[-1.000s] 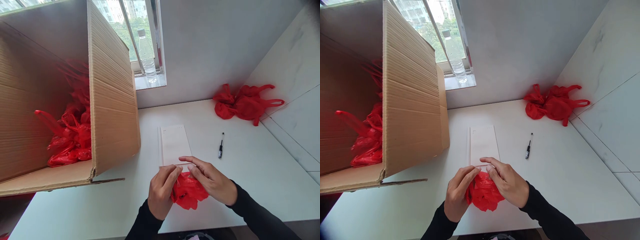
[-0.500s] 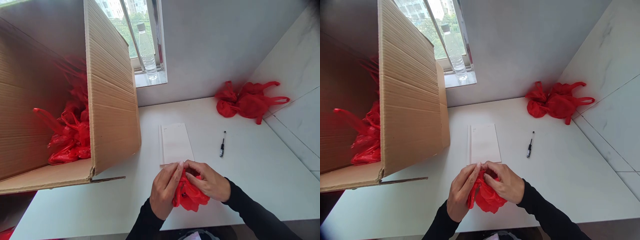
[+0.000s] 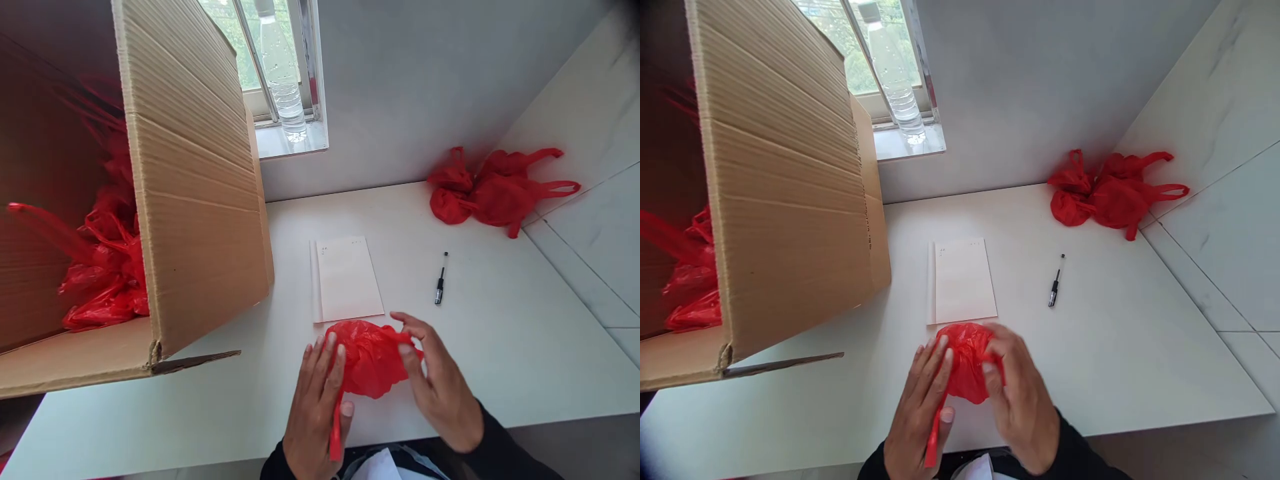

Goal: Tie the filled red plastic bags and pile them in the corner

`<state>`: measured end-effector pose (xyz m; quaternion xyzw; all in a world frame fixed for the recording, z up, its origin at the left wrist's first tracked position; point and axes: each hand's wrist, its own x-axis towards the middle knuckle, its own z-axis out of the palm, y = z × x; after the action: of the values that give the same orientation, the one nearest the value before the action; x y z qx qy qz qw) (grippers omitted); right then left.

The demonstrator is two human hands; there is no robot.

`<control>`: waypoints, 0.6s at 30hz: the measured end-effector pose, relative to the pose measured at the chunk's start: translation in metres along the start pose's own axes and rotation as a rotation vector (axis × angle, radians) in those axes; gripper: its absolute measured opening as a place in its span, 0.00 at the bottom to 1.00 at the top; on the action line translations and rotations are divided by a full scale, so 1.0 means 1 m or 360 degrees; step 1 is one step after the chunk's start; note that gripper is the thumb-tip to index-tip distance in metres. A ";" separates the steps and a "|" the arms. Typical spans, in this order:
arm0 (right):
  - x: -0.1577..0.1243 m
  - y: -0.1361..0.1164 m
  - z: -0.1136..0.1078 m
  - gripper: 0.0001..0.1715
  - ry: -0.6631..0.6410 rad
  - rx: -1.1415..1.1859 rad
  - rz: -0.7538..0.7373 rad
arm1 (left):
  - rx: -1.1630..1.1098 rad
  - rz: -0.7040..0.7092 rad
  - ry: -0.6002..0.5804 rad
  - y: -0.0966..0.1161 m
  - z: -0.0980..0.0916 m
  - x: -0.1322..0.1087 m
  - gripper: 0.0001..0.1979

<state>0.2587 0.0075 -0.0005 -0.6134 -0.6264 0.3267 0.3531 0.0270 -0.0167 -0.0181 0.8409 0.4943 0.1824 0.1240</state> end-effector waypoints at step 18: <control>-0.019 0.056 0.067 0.17 -0.0196 -0.0433 -0.0516 | 0.0122 -0.0049 -0.0166 0.013 0.054 0.010 0.33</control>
<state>0.2320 -0.0084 -0.0841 -0.5255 -0.7755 0.2150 0.2762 0.0648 -0.0152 -0.0598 0.8456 0.5067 0.1173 0.1203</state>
